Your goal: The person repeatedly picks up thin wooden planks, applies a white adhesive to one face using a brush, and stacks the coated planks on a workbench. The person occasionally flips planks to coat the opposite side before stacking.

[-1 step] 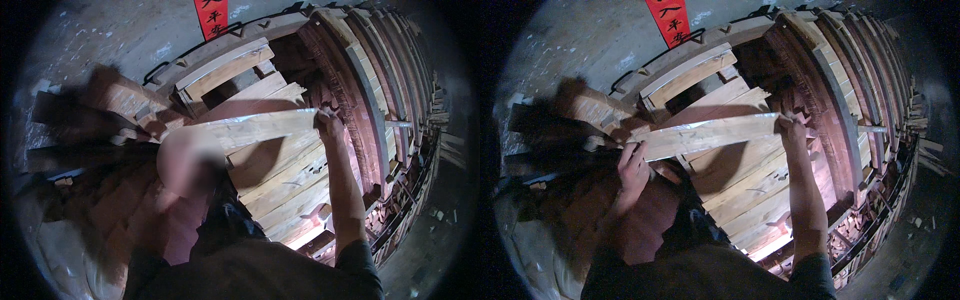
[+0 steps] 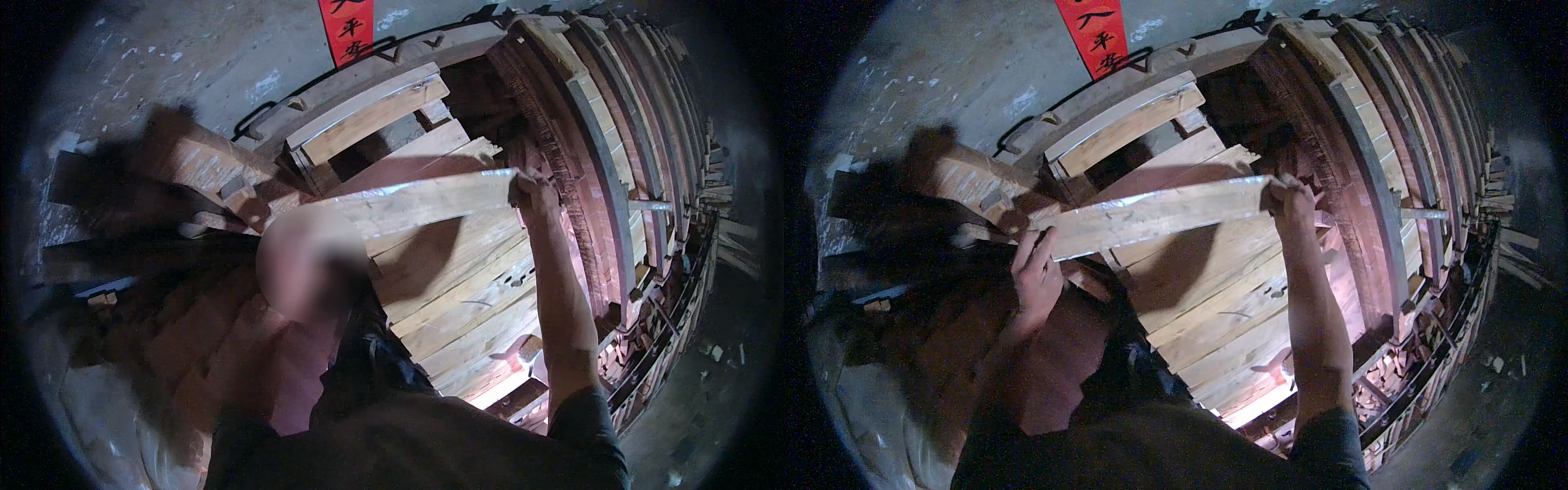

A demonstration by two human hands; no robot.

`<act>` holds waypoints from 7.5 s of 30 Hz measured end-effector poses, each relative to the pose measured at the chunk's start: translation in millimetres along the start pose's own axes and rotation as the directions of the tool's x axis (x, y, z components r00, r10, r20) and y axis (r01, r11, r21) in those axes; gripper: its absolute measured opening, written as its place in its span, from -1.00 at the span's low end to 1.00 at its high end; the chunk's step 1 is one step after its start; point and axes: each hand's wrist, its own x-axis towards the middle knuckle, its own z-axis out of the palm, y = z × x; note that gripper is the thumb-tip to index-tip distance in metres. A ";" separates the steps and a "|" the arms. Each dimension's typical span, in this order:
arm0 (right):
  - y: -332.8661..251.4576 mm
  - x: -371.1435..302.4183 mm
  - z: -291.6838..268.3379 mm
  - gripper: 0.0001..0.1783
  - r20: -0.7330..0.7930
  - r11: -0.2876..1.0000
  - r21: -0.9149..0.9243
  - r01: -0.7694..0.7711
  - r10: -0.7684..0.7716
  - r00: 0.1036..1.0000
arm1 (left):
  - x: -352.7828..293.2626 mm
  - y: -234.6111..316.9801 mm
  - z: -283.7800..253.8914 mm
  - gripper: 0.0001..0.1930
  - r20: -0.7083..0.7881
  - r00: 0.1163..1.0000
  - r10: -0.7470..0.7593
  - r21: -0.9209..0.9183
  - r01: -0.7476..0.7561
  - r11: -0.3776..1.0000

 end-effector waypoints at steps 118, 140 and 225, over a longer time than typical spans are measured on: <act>73.1 106.3 21.5 -0.52 0.500 0.142 -0.781 0.608 -0.439 0.746 | -55.2 -6.6 154.8 -0.12 0.087 0.730 -0.678 -0.551 0.602 0.578; 47.5 174.4 103.2 -0.45 0.734 -0.456 -0.679 0.576 -0.436 0.520 | -4.8 -38.3 120.9 -0.33 -0.002 0.676 -0.737 -0.436 0.663 0.609; 41.3 124.7 24.2 -0.54 0.168 -0.026 -0.986 0.166 -0.189 0.967 | -41.8 -30.6 153.4 -0.67 0.106 0.303 -0.947 -0.594 0.783 0.184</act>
